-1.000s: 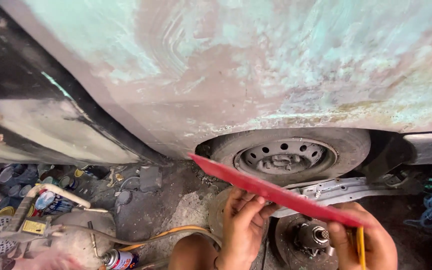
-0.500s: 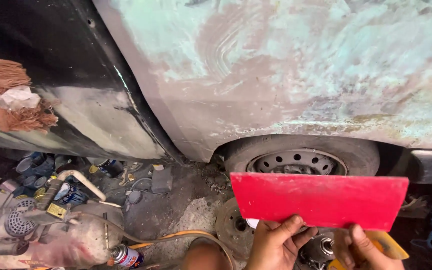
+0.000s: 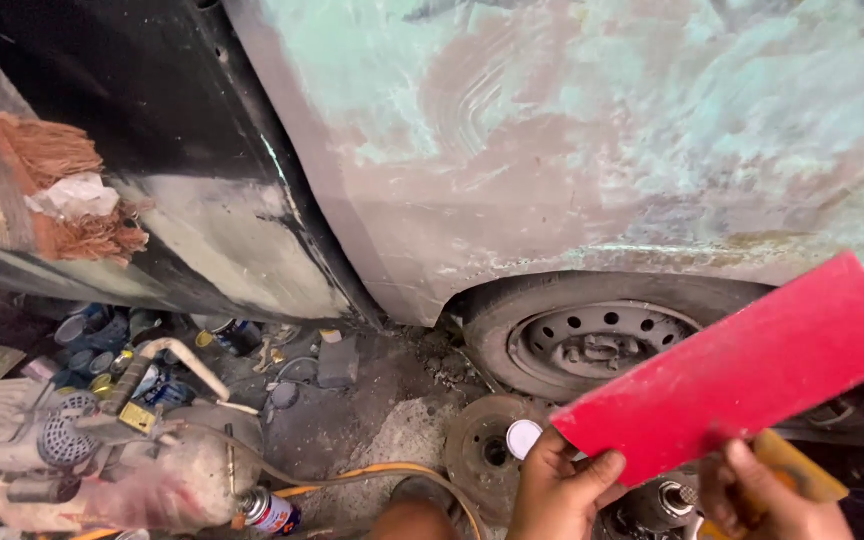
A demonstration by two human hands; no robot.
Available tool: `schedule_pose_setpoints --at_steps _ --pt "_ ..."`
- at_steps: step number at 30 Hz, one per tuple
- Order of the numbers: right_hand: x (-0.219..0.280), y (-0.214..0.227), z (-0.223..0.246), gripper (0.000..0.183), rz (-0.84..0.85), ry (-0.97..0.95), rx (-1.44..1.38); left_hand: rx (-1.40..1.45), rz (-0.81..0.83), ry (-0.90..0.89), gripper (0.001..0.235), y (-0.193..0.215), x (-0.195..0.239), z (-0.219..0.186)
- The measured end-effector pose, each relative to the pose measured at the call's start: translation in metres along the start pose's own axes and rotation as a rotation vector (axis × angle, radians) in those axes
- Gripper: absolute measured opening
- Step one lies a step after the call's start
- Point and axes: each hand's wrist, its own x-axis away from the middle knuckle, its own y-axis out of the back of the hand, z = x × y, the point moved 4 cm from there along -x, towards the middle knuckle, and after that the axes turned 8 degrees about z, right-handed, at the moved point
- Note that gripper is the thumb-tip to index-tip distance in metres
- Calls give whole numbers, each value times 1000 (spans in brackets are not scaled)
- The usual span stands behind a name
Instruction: The person scrapes the lower side panel of a car near the wheel well using a red plastic scraper. They hold the scraper in their left hand and use a yellow tool in their right hand to assist in removing dried material from the vehicle's surface.
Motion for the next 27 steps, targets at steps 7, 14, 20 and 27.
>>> schedule_pose_setpoints --at_steps 7,14,20,27 --pt "-1 -28 24 22 -213 189 98 -228 -6 47 39 4 -5 -15" --pt "-28 -4 16 11 -254 113 322 -481 -162 -299 24 24 -18 -41" --pt "-61 4 17 19 -215 243 692 -739 -182 -159 43 4 -36 -56" --pt "-104 1 19 23 -291 288 492 -386 -62 65 76 16 -108 -25"
